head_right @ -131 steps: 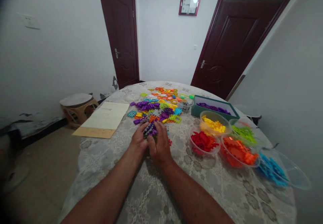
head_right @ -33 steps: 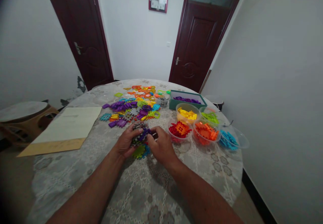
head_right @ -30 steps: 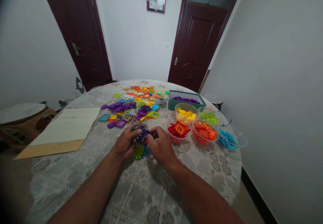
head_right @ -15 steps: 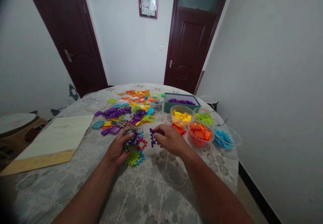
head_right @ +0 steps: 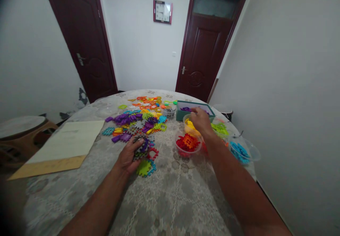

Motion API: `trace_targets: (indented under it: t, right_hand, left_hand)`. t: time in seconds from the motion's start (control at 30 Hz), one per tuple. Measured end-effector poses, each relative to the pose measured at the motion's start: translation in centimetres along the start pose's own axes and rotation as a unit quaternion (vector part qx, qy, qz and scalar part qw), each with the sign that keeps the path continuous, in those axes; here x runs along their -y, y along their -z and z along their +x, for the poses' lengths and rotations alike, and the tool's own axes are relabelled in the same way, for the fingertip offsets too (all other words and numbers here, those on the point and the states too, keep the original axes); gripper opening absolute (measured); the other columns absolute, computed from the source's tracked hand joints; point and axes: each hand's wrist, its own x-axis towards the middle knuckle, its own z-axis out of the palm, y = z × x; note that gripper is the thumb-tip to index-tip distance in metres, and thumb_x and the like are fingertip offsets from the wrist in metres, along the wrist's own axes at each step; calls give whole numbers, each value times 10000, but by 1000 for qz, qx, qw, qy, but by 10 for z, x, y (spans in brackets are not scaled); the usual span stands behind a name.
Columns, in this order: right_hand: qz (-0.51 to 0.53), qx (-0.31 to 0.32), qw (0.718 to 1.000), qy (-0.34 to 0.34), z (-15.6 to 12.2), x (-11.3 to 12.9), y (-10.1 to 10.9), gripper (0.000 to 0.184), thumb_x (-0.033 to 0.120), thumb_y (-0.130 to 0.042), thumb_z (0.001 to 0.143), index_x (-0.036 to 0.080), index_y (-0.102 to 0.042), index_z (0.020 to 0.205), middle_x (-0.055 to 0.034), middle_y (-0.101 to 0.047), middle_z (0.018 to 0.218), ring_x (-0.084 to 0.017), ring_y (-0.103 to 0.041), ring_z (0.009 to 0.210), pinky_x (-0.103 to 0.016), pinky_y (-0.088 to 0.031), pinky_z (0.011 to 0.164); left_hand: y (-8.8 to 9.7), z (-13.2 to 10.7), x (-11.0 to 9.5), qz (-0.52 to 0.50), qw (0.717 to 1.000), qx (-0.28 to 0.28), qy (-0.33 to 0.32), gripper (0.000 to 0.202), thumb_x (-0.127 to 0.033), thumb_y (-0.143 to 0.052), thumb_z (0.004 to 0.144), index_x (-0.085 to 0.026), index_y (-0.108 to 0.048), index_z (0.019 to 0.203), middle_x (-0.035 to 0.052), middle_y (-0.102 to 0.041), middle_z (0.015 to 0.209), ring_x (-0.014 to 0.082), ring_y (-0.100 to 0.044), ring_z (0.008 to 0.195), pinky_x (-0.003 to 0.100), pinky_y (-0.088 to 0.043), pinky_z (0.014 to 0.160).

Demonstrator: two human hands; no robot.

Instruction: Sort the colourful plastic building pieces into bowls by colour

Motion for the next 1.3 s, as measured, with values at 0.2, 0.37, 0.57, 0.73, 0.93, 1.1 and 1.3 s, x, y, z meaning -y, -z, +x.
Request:
trace_targets:
  t: [0.2,0.37,0.57,0.73,0.93,1.1,1.3]
  right_hand:
    - [27,245,967,63,-101,27,-62,207,347,-637,951,201,-769,1017,-41,-767,869,-175,-711,720,-254,-528,614]
    - [42,233,969,68,-144,34,-99,199,345,-642,953,213,-754,1052,-36,-771,914,-184,-705,797,-280,-538,695]
    - [92,186,978,-2,-139,20,-101,203,349,-600,946,197,-709,1025,-19,-734,823,-182,-694,701,-289,-545,643]
    - [118,215,969,16,-143,21,-101,286,396,-635,934,203,-693,1138,-20,-740,869,-190,-697,760,-298,-560,663]
    - [129,160,979,-19,-141,25,-96,206,361,-602,905,195,-692,987,-7,-693,773,-181,-670,670,-294,-562,611]
    - [83,178,980,-34,-128,27,-70,192,353,-596,898,199,-690,964,4,-680,748,-160,-655,625,-261,-536,559]
    - [38,238,971,-3,-102,19,-35,151,303,-637,872,204,-727,939,22,-684,682,-136,-617,546,-230,-467,499]
  left_hand:
    - [-3,-3,3,1,1000,12,-10,468,-197,-915,673,-182,-642,1052,8,-731,885,155,-709,677,306,-640,628]
    - [-2,-2,4,3,1000,15,-16,456,-218,-918,672,-175,-642,1033,7,-723,874,154,-705,696,276,-616,625]
    - [0,-2,6,7,1000,10,-4,473,-232,-921,670,-185,-637,1045,6,-716,850,161,-696,643,322,-631,610]
    - [0,-1,8,4,1000,26,-7,482,-239,-922,673,-186,-642,1062,5,-719,856,161,-697,647,332,-640,619]
    - [2,1,8,-1,1000,19,-12,486,-228,-924,661,-182,-647,1058,0,-715,826,154,-692,631,291,-617,592]
    - [0,0,8,0,1000,7,8,489,-209,-917,658,-188,-639,1060,-6,-704,822,154,-678,601,334,-640,568]
    - [0,1,4,0,999,-13,29,456,-155,-843,696,-186,-644,1105,19,-729,881,166,-705,644,338,-651,566]
